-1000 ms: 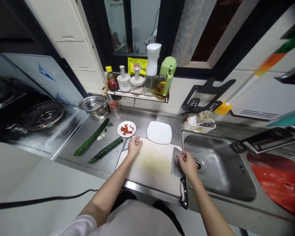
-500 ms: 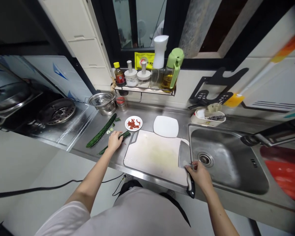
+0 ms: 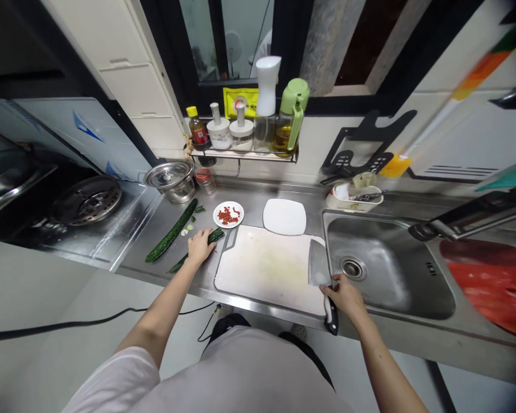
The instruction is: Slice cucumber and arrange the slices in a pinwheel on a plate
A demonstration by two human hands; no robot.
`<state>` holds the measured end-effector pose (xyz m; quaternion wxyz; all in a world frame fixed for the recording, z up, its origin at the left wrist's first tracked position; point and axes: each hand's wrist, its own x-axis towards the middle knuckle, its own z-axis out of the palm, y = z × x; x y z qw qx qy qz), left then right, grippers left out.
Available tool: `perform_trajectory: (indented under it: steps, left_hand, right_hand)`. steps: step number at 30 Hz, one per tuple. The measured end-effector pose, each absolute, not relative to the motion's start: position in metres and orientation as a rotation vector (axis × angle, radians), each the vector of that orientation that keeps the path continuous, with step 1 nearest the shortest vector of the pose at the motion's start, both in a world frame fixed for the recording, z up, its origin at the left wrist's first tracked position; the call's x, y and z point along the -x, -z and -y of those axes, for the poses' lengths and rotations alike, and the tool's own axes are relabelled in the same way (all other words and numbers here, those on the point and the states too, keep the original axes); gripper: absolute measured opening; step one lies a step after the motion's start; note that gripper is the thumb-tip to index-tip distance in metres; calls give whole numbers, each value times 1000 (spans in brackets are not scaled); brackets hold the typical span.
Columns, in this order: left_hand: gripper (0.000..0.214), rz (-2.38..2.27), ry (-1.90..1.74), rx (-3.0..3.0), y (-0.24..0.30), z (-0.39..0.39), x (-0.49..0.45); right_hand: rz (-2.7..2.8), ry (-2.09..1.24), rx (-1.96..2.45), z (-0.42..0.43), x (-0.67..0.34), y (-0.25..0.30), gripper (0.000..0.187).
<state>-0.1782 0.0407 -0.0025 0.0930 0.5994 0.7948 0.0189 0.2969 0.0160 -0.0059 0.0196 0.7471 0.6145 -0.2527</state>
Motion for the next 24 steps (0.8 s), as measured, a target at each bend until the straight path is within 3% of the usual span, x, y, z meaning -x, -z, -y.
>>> perform_trajectory:
  steps: [10,15,24]
  left_hand:
    - [56,-2319,-10,-1775,10,-36,184]
    - [56,-2273,-81,-1778,7,-38,190]
    - [59,-1934,-334,-1944,-25,-28,160]
  right_hand:
    - [-1935,769,-2345,-16,-298,14,47]
    - [-1927,760,-2383,-17,-297,16,37]
    - [-1907,943,-2490,-15,-299,19,38]
